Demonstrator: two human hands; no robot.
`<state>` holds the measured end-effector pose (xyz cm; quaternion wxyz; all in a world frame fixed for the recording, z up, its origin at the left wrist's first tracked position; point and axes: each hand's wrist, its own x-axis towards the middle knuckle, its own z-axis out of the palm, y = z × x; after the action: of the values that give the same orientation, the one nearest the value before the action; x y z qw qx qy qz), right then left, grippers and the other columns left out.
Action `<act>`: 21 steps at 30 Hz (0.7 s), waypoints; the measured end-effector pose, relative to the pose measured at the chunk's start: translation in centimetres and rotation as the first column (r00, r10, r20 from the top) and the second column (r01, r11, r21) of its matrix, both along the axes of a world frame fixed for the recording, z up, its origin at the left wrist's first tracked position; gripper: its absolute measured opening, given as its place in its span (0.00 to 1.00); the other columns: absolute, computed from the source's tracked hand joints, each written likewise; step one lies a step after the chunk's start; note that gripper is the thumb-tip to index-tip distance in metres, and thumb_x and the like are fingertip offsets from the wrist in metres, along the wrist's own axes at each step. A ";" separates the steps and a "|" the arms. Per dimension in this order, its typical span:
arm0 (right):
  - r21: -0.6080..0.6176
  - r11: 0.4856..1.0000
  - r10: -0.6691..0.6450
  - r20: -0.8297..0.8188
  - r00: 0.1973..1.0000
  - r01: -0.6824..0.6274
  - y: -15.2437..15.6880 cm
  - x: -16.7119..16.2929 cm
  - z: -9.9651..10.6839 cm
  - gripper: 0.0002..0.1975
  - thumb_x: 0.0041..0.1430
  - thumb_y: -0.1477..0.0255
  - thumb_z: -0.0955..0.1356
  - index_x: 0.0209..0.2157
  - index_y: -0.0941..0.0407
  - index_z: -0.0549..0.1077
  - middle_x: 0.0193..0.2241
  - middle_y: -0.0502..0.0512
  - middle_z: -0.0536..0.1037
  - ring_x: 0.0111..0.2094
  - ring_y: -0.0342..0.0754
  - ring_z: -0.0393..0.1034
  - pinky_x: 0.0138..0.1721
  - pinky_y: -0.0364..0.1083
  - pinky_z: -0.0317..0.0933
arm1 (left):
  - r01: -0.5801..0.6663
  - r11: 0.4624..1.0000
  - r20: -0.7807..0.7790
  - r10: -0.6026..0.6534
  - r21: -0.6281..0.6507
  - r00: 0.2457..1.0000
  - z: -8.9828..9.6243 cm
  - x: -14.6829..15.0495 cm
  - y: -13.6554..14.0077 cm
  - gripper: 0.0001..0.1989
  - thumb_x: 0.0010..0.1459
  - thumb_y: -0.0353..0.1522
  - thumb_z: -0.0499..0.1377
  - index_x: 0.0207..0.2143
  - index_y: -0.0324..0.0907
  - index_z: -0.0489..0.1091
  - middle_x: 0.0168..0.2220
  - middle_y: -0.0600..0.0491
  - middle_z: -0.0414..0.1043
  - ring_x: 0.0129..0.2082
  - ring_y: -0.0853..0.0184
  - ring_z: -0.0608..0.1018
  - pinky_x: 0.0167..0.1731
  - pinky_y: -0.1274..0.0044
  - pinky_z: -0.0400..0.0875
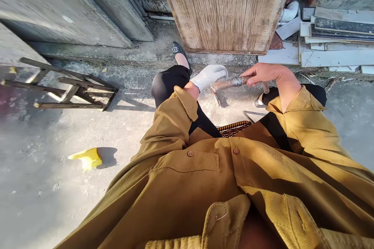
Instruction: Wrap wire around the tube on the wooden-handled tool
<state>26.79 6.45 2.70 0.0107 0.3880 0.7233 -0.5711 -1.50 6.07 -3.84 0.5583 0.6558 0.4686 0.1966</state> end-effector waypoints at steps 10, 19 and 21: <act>0.207 0.793 -0.549 -0.165 0.819 0.573 1.5 0.3 -2.3 0.20 0.57 0.50 0.77 0.31 0.49 0.72 0.29 0.56 0.76 0.34 0.55 0.69 0.40 0.54 0.68 | 0.238 0.954 0.088 -0.225 -0.182 0.970 0.1 1.0 -2.5 0.06 0.64 0.30 0.61 0.34 0.40 0.78 0.22 0.55 0.64 0.21 0.70 0.63 0.26 0.76 0.56; 0.198 0.976 -0.009 0.453 0.891 -0.091 0.9 -1.8 -3.3 0.05 0.57 0.72 0.80 0.33 0.54 0.83 0.18 0.49 0.72 0.26 0.48 0.68 0.35 0.49 0.59 | 0.035 0.999 0.011 -0.034 -0.035 0.999 1.5 -0.1 -4.6 0.07 0.64 0.32 0.61 0.33 0.40 0.76 0.25 0.54 0.68 0.24 0.70 0.65 0.29 0.76 0.59; 0.038 0.979 0.167 0.402 0.901 -0.198 0.0 -2.0 -2.5 0.06 0.53 0.72 0.80 0.34 0.55 0.85 0.19 0.47 0.74 0.24 0.45 0.68 0.33 0.47 0.60 | -0.021 0.999 -0.003 0.021 -0.024 1.000 1.7 -0.3 -5.0 0.07 0.64 0.32 0.61 0.32 0.40 0.74 0.24 0.55 0.66 0.24 0.70 0.65 0.30 0.76 0.59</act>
<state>24.83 6.47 0.23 0.1952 0.4262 0.7610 -0.4485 -1.81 1.05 -2.09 0.5634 0.6442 0.4788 0.1959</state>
